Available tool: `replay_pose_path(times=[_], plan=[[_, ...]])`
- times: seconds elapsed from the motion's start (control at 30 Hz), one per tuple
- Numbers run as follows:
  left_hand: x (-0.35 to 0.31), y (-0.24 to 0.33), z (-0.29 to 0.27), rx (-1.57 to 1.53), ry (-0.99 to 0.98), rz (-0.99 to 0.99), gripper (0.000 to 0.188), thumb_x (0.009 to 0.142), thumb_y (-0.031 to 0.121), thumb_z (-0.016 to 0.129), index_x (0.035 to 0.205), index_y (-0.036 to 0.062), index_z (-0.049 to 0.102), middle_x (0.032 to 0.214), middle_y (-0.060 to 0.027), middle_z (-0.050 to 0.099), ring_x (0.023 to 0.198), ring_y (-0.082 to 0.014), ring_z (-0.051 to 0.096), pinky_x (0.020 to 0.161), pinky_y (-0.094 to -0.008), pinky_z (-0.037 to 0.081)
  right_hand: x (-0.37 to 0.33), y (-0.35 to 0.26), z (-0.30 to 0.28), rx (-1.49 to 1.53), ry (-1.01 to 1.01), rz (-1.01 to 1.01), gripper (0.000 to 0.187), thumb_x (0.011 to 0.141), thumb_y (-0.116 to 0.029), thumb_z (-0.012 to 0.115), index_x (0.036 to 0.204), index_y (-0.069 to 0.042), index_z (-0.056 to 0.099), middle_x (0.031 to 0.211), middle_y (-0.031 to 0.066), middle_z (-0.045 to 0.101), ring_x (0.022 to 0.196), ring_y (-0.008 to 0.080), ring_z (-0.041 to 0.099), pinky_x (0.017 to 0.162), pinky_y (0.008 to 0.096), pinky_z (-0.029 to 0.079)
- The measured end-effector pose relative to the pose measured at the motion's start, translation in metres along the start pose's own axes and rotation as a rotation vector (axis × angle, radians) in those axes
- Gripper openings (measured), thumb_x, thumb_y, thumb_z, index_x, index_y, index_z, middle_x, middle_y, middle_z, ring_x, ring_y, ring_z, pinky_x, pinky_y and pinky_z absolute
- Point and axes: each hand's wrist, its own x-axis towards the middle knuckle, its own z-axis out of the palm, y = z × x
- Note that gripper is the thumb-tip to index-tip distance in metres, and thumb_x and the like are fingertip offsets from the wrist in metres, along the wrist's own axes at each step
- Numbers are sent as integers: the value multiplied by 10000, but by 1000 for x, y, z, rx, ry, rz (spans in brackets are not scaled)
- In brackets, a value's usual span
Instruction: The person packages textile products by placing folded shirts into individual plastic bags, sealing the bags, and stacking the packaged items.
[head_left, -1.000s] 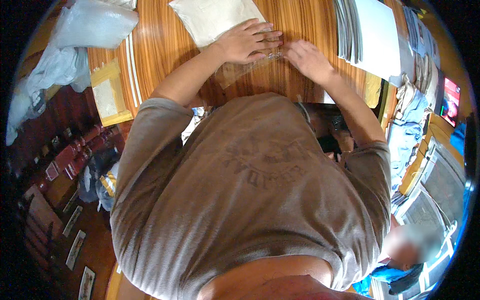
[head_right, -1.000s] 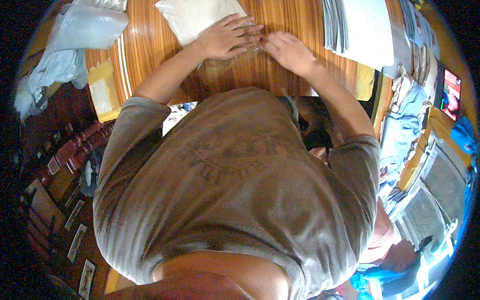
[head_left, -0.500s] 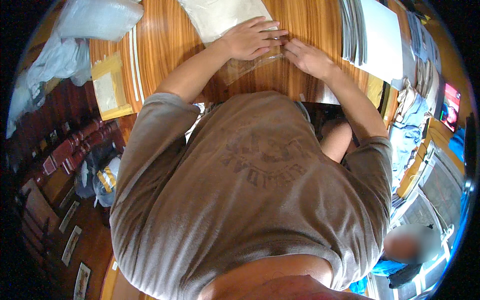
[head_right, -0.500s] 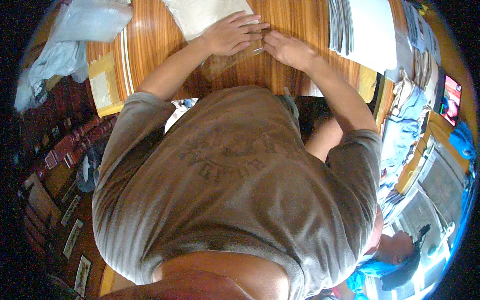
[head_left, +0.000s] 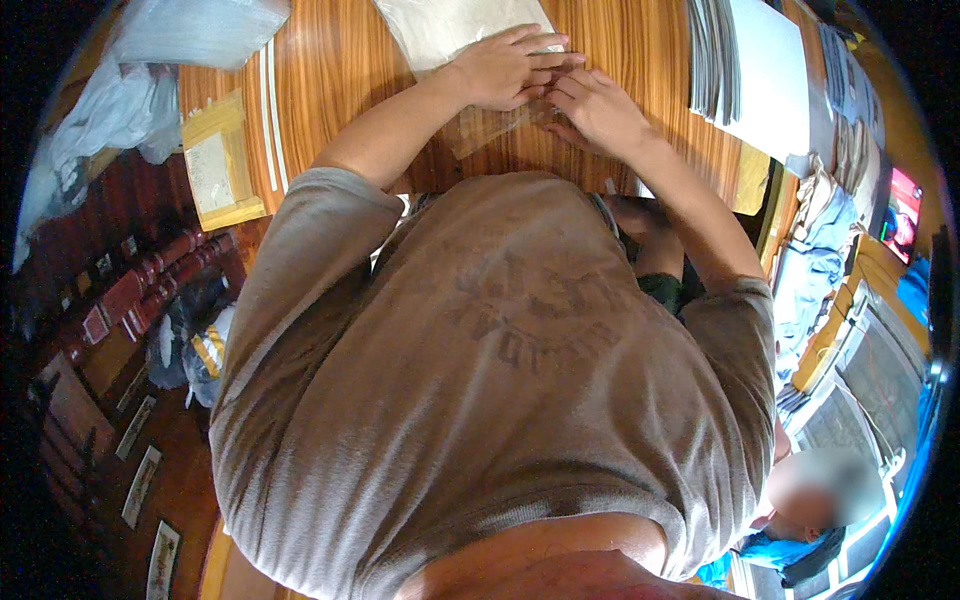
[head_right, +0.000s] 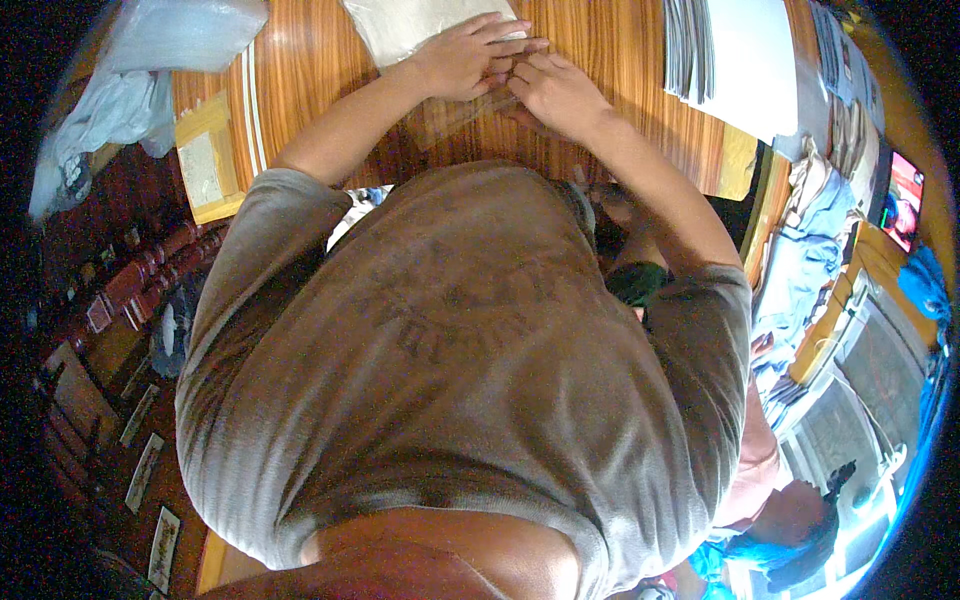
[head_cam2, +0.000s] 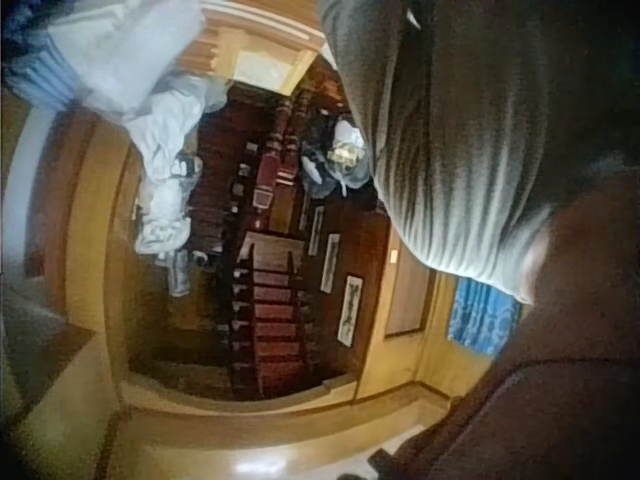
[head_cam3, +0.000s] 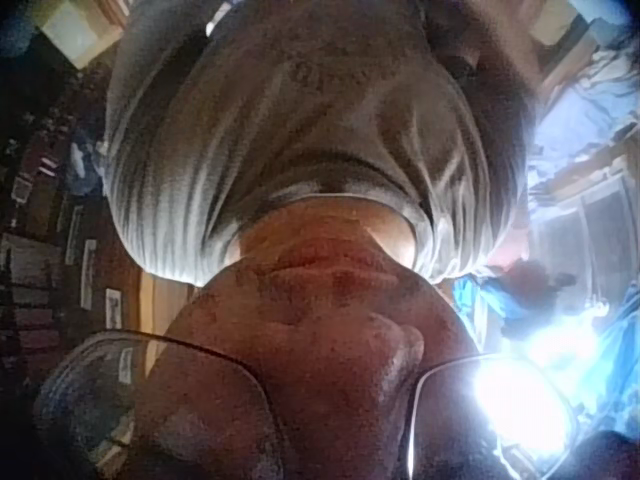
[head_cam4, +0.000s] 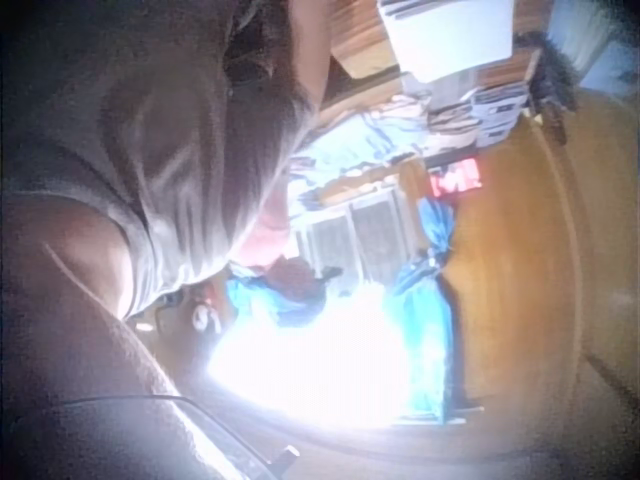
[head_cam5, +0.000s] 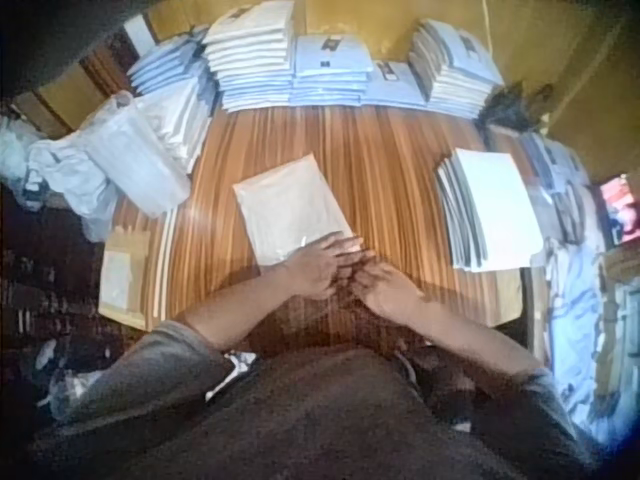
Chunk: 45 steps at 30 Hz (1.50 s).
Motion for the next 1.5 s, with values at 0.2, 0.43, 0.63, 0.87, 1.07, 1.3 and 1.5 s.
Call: replay_pose_path(times=[0.2, 0.43, 0.63, 0.87, 1.07, 1.3, 1.5], plan=[[-2, 2, -9, -14, -17, -27, 538, 1035, 352, 561, 1562, 304, 463, 1688, 106, 319, 1563, -176, 270, 1284, -448, 254, -8, 1, 24, 44, -72, -19, 278, 944, -204, 653, 1175, -50, 628, 1151, 104, 640, 1152, 298, 610, 1019, 415, 486], [-4, -1, -6, -76, 29, 18, 585, 1018, 345, 586, 1582, 316, 432, 1687, 90, 326, 1560, -199, 285, 1292, -451, 238, -19, -7, 3, 110, 47, -133, 342, 901, -258, 688, 1165, -56, 606, 1143, 113, 635, 1129, 295, 622, 992, 432, 516], [-6, -2, -14, 26, 1, 31, 646, 972, 346, 635, 1584, 327, 428, 1688, 91, 328, 1549, -207, 316, 1287, -444, 244, 17, -37, 20, 64, 23, -31, 234, 882, -223, 660, 1049, -60, 673, 1087, 89, 644, 1115, 298, 641, 993, 436, 525], [-6, -5, 10, -23, 119, 39, 654, 965, 371, 657, 1579, 336, 433, 1676, 103, 354, 1538, -207, 340, 1264, -457, 290, 0, -48, 18, 69, -19, -151, 252, 878, -202, 630, 1080, -76, 713, 1081, 80, 628, 1093, 283, 616, 1015, 402, 498], [-4, -5, 18, -3, 102, 28, 645, 972, 405, 648, 1576, 359, 428, 1682, 89, 346, 1541, -205, 340, 1263, -469, 288, 2, -47, 20, 67, 120, -123, 235, 900, -253, 643, 1048, -83, 711, 1077, 68, 627, 1083, 273, 619, 980, 401, 517], [1, -2, 18, 106, 79, 43, 576, 1023, 422, 574, 1575, 354, 427, 1670, 86, 367, 1540, -203, 338, 1264, -474, 279, 36, -78, 25, 130, -56, 122, 181, 926, -234, 691, 1038, -92, 706, 1009, 85, 658, 1025, 263, 649, 918, 398, 546], [-3, 1, 6, 89, 68, 30, 559, 1029, 432, 562, 1567, 331, 447, 1656, 87, 392, 1533, -198, 343, 1259, -455, 270, 20, -86, 35, 29, -75, -105, 322, 869, -204, 607, 1138, -71, 721, 1098, 84, 650, 1102, 277, 615, 959, 377, 518]])
